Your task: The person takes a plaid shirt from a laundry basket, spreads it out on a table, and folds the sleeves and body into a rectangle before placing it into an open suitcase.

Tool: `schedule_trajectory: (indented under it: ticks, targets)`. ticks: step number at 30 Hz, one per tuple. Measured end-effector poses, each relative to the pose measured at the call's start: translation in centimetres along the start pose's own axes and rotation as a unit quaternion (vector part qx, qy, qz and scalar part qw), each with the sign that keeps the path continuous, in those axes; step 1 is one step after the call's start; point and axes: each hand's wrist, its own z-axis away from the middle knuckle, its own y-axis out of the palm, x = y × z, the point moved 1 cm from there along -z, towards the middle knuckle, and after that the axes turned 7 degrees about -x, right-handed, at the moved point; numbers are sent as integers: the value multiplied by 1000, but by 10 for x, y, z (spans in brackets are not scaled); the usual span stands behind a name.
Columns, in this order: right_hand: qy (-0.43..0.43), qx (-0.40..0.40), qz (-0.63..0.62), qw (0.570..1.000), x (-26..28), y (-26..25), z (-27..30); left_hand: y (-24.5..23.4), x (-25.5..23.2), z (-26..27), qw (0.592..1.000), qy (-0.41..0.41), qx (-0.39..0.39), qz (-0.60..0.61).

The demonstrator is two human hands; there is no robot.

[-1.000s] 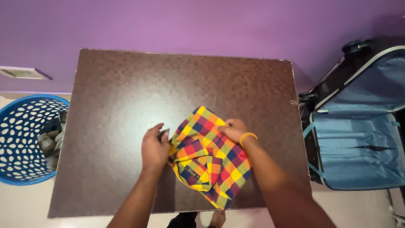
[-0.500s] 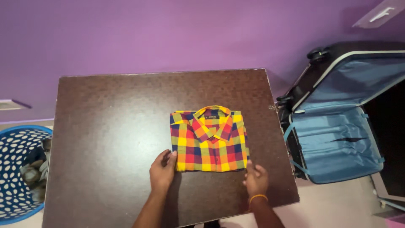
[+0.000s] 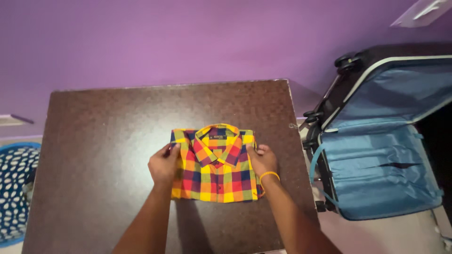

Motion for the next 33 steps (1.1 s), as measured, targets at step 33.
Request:
schedule_trajectory:
  ticks: [33]
  targets:
    - [14, 36, 15, 999, -32, 55, -80, -28, 17, 69, 996, -44, -51, -57]
